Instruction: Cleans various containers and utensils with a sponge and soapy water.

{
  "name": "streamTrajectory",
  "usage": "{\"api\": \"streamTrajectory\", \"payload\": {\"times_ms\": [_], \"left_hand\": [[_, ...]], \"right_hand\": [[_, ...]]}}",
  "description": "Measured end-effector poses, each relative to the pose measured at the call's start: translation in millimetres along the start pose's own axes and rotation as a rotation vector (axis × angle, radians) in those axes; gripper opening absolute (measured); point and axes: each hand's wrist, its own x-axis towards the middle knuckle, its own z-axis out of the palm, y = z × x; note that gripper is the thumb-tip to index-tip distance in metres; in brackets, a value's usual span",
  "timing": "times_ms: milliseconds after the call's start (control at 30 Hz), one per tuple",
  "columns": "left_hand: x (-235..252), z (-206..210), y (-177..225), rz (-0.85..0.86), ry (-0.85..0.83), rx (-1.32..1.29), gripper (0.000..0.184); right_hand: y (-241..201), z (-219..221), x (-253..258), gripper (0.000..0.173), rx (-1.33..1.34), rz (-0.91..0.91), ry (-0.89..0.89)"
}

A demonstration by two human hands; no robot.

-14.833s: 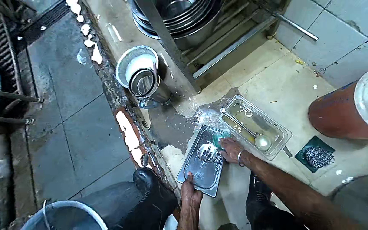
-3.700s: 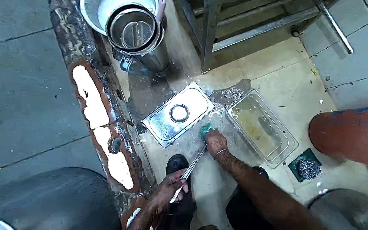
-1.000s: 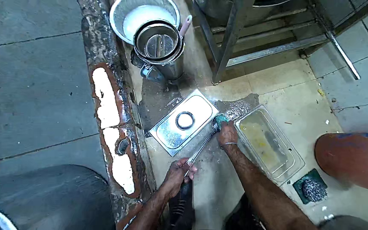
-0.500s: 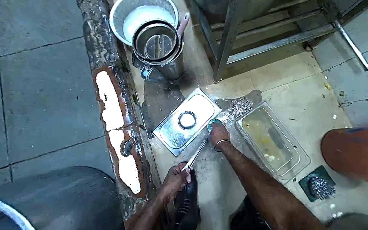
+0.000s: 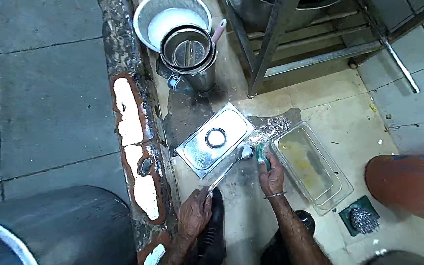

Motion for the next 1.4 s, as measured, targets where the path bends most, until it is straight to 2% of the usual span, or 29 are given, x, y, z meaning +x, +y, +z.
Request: {"api": "streamTrajectory", "payload": {"times_ms": [67, 167, 200, 333, 433, 500, 567, 667, 800, 933, 1000, 1167, 1300, 1400], "left_hand": [[-6.7, 5.9, -1.1, 0.027, -0.018, -0.004, 0.045], [-10.6, 16.6, -4.1, 0.052, -0.099, -0.191, 0.043], [-9.2, 18.5, -6.0, 0.042, -0.137, -0.251, 0.043], [-7.4, 19.9, -11.8, -0.015, -0.255, -0.368, 0.042], [-0.2, 19.8, -6.5, -0.117, -0.279, -0.587, 0.032], [-0.8, 23.8, 0.9, -0.271, -0.332, -0.907, 0.018], [1.4, 23.1, 6.4, -0.376, -0.383, -1.118, 0.014], [2.0, 21.5, 3.0, -0.373, -0.419, -1.106, 0.019], [9.7, 26.4, -0.9, -0.277, -0.343, -0.98, 0.023], [8.5, 25.6, 2.8, -0.226, -0.26, -0.918, 0.025], [9.6, 22.8, 5.9, -0.205, -0.222, -0.946, 0.025], [-2.0, 22.5, 5.7, -0.117, -0.182, -0.99, 0.025], [-10.8, 24.3, 5.5, -0.147, -0.215, -0.982, 0.025], [-1.9, 27.7, 8.3, -0.188, -0.226, -0.947, 0.027]], "right_hand": [[0.9, 13.0, 8.9, 0.03, -0.236, -0.176, -0.076], [24.2, 52.3, 16.5, 0.038, -0.525, -0.26, -0.474], [34.3, 63.2, 18.1, 0.041, -0.554, -0.283, -0.508], [52.6, 71.2, 48.7, 0.04, -0.45, -0.295, -0.439], [52.5, 54.8, 89.5, 0.042, -0.359, -0.171, -0.539], [50.6, 53.2, 81.9, 0.038, -0.239, -0.162, -0.499], [47.8, 57.7, 45.6, 0.036, -0.289, -0.272, -0.405], [50.2, 57.5, -8.9, 0.039, -0.476, -0.369, -0.512], [60.3, 60.4, 14.9, 0.037, -0.484, -0.44, -0.464], [54.8, 54.3, 82.9, 0.038, -0.34, -0.221, -0.474], [48.5, 48.5, 95.6, 0.039, -0.335, -0.144, -0.515], [38.5, 35.8, 78.9, 0.037, -0.301, 0.07, -0.388], [27.1, 30.2, 70.3, 0.044, -0.333, 0.33, -0.332], [25.3, 38.3, 51.7, 0.049, -0.174, 0.45, -0.247]]}}
